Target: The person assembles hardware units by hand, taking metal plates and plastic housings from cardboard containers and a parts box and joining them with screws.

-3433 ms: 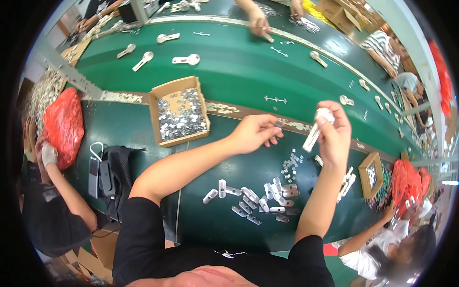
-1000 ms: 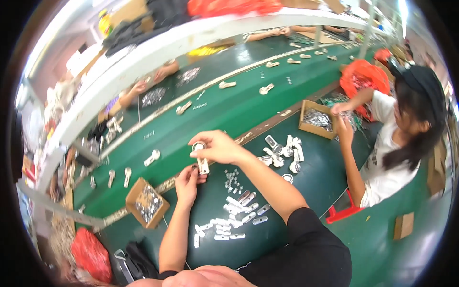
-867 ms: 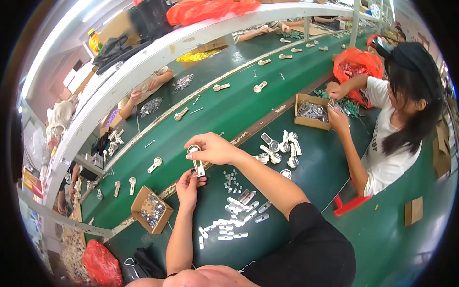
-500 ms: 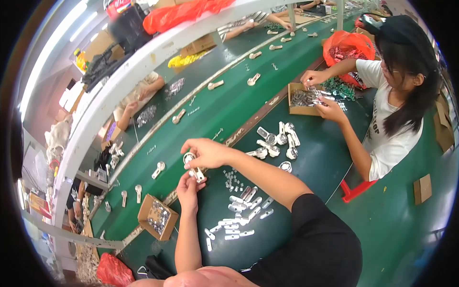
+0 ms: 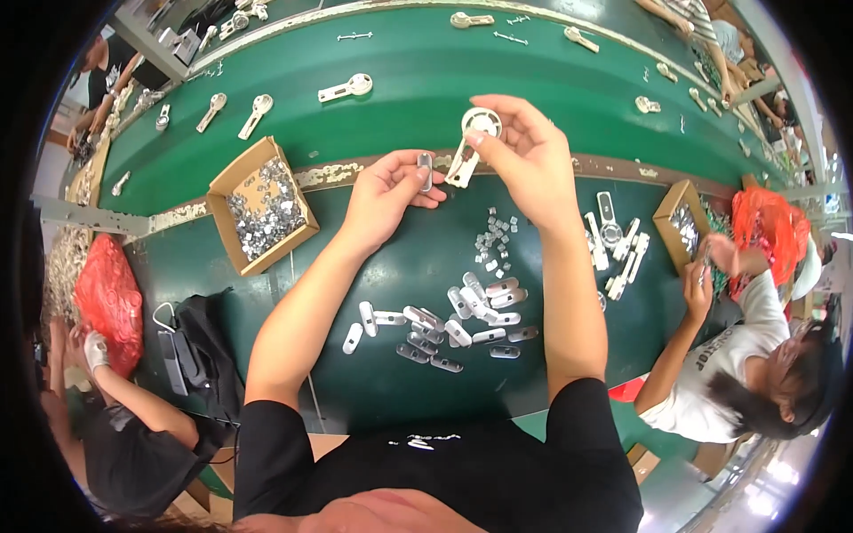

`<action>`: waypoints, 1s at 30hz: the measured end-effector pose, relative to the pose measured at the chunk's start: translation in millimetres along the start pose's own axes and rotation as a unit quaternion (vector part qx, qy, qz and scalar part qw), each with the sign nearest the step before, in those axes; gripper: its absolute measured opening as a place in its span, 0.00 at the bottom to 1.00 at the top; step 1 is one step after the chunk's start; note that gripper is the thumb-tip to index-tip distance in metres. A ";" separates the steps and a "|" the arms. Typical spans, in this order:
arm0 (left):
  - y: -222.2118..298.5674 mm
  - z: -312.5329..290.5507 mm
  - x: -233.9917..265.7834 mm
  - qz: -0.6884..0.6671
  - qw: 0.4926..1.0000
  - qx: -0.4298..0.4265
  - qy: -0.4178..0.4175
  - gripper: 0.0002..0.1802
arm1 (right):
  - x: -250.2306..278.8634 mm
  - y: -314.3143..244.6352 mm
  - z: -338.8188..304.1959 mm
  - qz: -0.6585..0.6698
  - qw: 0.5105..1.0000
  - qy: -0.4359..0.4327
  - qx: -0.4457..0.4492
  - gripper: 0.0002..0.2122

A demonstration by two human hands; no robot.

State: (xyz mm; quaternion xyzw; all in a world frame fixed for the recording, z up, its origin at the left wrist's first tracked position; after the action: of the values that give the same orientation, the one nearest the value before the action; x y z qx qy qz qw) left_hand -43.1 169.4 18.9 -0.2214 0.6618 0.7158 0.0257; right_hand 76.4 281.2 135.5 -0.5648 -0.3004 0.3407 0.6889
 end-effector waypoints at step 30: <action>-18.1 -17.9 -8.1 0.005 1.000 -0.007 -0.010 0.15 | -14.6 17.4 -18.4 0.036 0.998 -0.040 -0.016 0.17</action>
State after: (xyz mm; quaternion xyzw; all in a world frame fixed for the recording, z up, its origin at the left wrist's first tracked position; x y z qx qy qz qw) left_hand -24.8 156.6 4.3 -0.2113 0.6574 0.7228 0.0266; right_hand 80.3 261.2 114.6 -0.5720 -0.3130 0.3827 0.6545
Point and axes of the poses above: each hand's wrist, its own z-axis towards the middle knuckle, its own x-axis out of the back of the hand, y = z × x, the point moved 10 cm from there along z, towards the middle knuckle, and after that the axes turned 7 degrees about -y, right-handed, at the moved point
